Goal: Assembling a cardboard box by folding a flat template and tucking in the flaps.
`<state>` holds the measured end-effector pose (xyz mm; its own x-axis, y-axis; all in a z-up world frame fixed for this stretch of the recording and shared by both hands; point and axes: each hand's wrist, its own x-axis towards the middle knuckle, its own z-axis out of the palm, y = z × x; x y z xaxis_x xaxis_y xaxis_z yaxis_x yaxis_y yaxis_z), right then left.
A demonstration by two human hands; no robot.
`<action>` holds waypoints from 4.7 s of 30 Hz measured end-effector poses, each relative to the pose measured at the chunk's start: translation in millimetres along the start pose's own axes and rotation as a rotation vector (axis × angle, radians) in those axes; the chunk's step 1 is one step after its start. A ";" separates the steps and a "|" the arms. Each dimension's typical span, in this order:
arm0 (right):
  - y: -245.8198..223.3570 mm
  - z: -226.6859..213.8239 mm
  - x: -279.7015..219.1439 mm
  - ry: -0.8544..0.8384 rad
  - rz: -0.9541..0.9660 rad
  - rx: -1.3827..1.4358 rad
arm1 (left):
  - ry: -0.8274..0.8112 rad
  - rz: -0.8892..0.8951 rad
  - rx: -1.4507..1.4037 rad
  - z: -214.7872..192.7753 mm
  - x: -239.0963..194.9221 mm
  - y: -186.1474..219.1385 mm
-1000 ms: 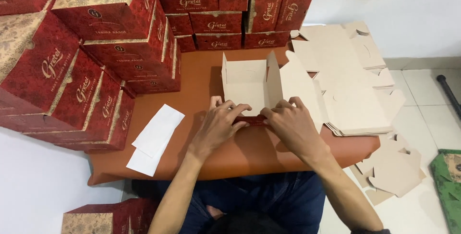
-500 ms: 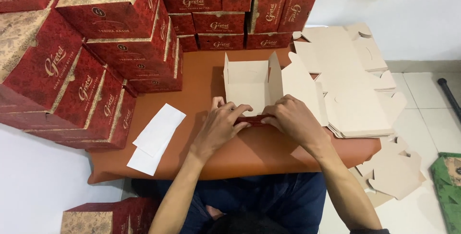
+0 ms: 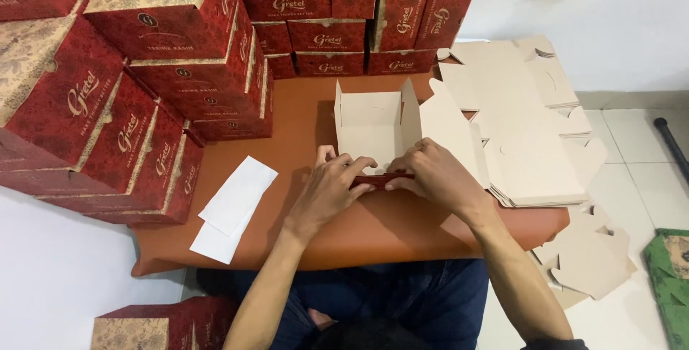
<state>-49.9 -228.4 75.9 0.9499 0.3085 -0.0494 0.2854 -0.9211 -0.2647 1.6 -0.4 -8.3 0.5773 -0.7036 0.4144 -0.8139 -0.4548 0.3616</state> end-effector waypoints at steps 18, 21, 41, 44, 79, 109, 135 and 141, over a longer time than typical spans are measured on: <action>4.0 28.2 6.8 0.034 0.008 -0.008 | 0.003 -0.006 -0.049 -14.3 2.3 5.3; 4.1 22.4 4.8 0.066 -0.056 -0.030 | 0.002 0.012 -0.080 -23.2 1.9 8.9; -3.5 12.2 -51.9 0.179 -0.078 0.003 | 0.038 0.037 0.132 -16.4 -40.8 84.3; 11.6 17.5 -61.2 0.134 0.017 0.170 | 0.044 0.093 0.122 -14.2 -43.4 111.6; 38.2 4.0 29.4 0.427 -0.131 0.218 | -0.306 0.023 0.131 -21.7 -9.6 70.7; 54.8 46.3 -35.9 0.487 -0.037 0.128 | -0.366 -0.080 -0.133 -24.9 56.9 19.1; 55.2 49.9 -24.5 0.341 0.047 0.183 | -0.366 -0.108 -0.100 -18.8 52.3 21.6; 71.4 70.5 -20.9 0.395 0.028 0.175 | -0.178 0.019 -0.277 -27.1 47.9 15.6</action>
<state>-58.3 -283.9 -9.9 0.9423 0.1383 0.3047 0.2656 -0.8630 -0.4297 18.4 -26.4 39.9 0.5215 -0.8062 0.2794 -0.7614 -0.2919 0.5788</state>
